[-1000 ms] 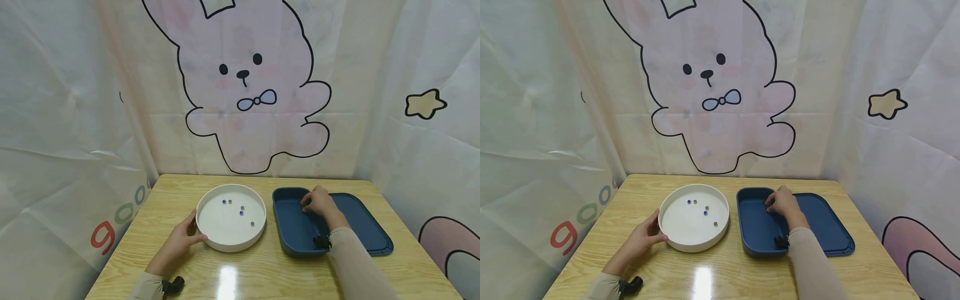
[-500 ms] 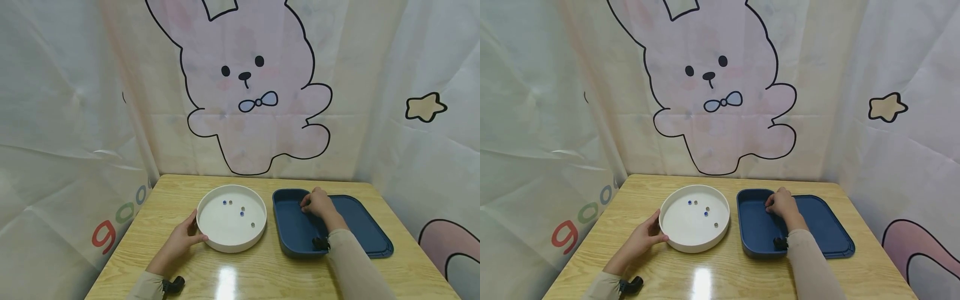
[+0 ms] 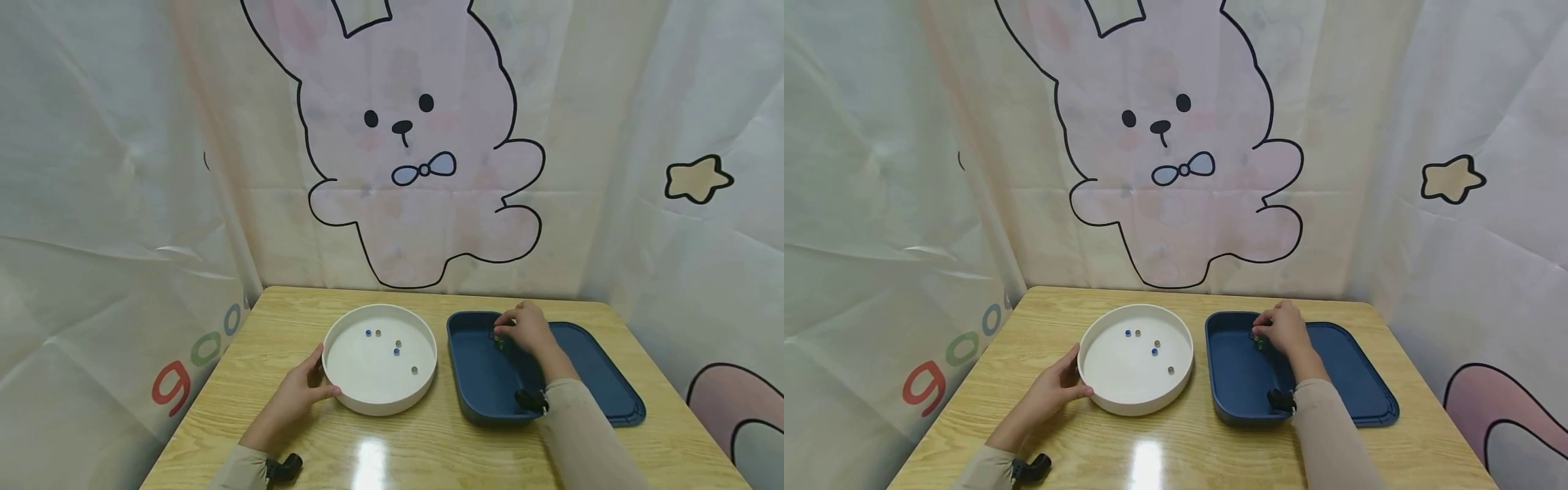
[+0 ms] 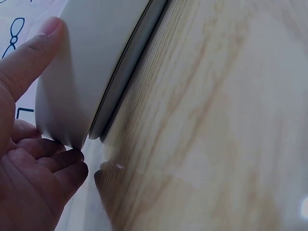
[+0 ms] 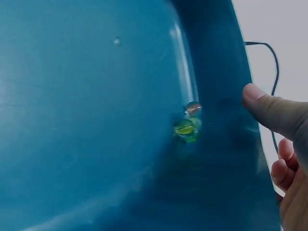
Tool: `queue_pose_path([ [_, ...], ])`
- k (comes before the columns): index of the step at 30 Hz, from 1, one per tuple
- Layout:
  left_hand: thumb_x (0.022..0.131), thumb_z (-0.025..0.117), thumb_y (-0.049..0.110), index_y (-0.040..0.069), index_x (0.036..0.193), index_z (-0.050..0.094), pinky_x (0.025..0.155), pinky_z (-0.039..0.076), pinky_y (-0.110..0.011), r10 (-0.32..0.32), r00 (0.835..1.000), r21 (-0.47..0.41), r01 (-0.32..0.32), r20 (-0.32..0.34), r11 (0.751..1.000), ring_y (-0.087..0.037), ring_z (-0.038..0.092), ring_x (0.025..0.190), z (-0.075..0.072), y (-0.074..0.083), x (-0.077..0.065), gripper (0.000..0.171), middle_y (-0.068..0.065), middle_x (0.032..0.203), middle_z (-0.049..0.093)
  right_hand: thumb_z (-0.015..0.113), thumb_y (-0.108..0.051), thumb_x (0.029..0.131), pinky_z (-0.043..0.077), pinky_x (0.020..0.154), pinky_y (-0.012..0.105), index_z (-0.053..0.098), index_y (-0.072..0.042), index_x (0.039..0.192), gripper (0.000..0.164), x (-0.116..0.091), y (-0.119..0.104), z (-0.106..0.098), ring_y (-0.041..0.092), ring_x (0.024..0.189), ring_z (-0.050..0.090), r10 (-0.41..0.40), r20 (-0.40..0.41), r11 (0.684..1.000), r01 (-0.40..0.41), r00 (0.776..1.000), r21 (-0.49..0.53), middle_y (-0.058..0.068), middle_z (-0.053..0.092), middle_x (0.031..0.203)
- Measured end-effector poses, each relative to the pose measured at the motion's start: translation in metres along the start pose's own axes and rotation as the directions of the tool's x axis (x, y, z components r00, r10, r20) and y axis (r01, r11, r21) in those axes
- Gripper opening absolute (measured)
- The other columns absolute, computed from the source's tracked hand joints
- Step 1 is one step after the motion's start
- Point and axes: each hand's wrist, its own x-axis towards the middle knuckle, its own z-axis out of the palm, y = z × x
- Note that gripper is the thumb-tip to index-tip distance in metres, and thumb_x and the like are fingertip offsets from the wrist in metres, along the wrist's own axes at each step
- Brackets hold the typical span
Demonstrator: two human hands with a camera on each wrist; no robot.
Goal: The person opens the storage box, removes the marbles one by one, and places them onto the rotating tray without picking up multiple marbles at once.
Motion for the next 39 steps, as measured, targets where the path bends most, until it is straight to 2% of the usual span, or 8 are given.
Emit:
queue_pose_path([
  [2,0.079,0.088,0.038,0.008,0.164,0.018,0.126,0.021,-0.046,0.005,1.000,0.001,-0.005,0.001,1.000,-0.025,0.023,0.155,0.000,0.000,0.000,0.114,-0.010,0.168,0.025,0.080,-0.023,0.091,0.047,0.077,0.049,0.081,-0.013,0.097,0.011,-0.001,-0.001,-0.004,0.035,0.100,0.049,-0.017,-0.008,0.999,0.017,1.000,0.027,0.023,0.052,0.118],
  [9,0.079,0.088,0.038,0.005,0.164,0.018,0.126,0.021,-0.049,0.024,1.000,0.014,-0.024,-0.003,1.000,-0.028,0.023,0.154,0.001,0.000,0.000,0.115,-0.013,0.167,0.025,0.078,-0.022,0.093,0.044,0.079,0.048,0.079,-0.009,0.102,0.015,-0.002,-0.005,-0.018,0.039,0.104,0.047,-0.038,-0.028,0.992,0.041,0.999,0.121,0.024,0.048,0.120],
  [11,0.079,0.088,0.038,0.003,0.163,0.018,0.125,0.022,-0.049,0.029,1.000,0.019,-0.029,-0.009,0.999,-0.029,0.024,0.154,0.001,0.000,0.000,0.115,-0.015,0.167,0.026,0.078,-0.020,0.092,0.038,0.074,0.041,0.079,-0.009,0.102,0.015,-0.001,-0.007,-0.021,0.034,0.095,0.044,-0.037,-0.040,0.989,0.043,0.998,0.141,0.021,0.048,0.114],
  [14,0.078,0.089,0.036,0.003,0.163,0.019,0.125,0.022,-0.050,0.031,0.999,0.013,-0.030,-0.013,0.999,-0.030,0.025,0.154,0.002,-0.001,0.001,0.115,-0.015,0.167,0.026,0.078,-0.020,0.092,0.032,0.071,0.038,0.079,-0.008,0.102,0.015,-0.001,-0.011,-0.025,0.030,0.091,0.039,-0.029,-0.043,0.985,0.036,0.999,0.168,0.017,0.045,0.107],
  [20,0.076,0.090,0.040,0.009,0.164,0.020,0.126,0.022,-0.046,0.002,1.000,0.014,-0.002,-0.012,1.000,-0.025,0.024,0.154,0.001,0.000,0.000,0.116,-0.010,0.167,0.027,0.079,-0.024,0.092,0.030,0.072,0.038,0.079,-0.009,0.105,0.020,-0.003,-0.018,-0.032,0.028,0.091,0.038,-0.027,-0.044,0.979,0.035,0.999,0.200,0.014,0.046,0.106],
  [31,0.078,0.089,0.039,0.008,0.164,0.020,0.126,0.021,-0.046,0.003,1.000,0.007,-0.003,-0.009,1.000,-0.024,0.023,0.154,0.000,-0.001,0.000,0.115,-0.010,0.168,0.026,0.076,-0.029,0.095,0.029,0.069,0.039,0.079,-0.009,0.109,0.025,-0.005,-0.035,-0.041,0.026,0.088,0.037,-0.090,-0.061,0.966,0.102,0.994,0.238,0.017,0.049,0.109],
  [39,0.080,0.088,0.035,0.005,0.164,0.016,0.126,0.021,-0.048,0.027,1.000,-0.007,-0.027,0.008,1.000,-0.028,0.022,0.155,0.000,0.000,0.001,0.115,-0.014,0.168,0.022,0.075,-0.031,0.095,0.032,0.068,0.038,0.079,-0.010,0.112,0.027,-0.002,-0.046,-0.045,0.025,0.082,0.036,-0.124,-0.060,0.963,0.135,0.990,0.233,0.013,0.051,0.108],
])
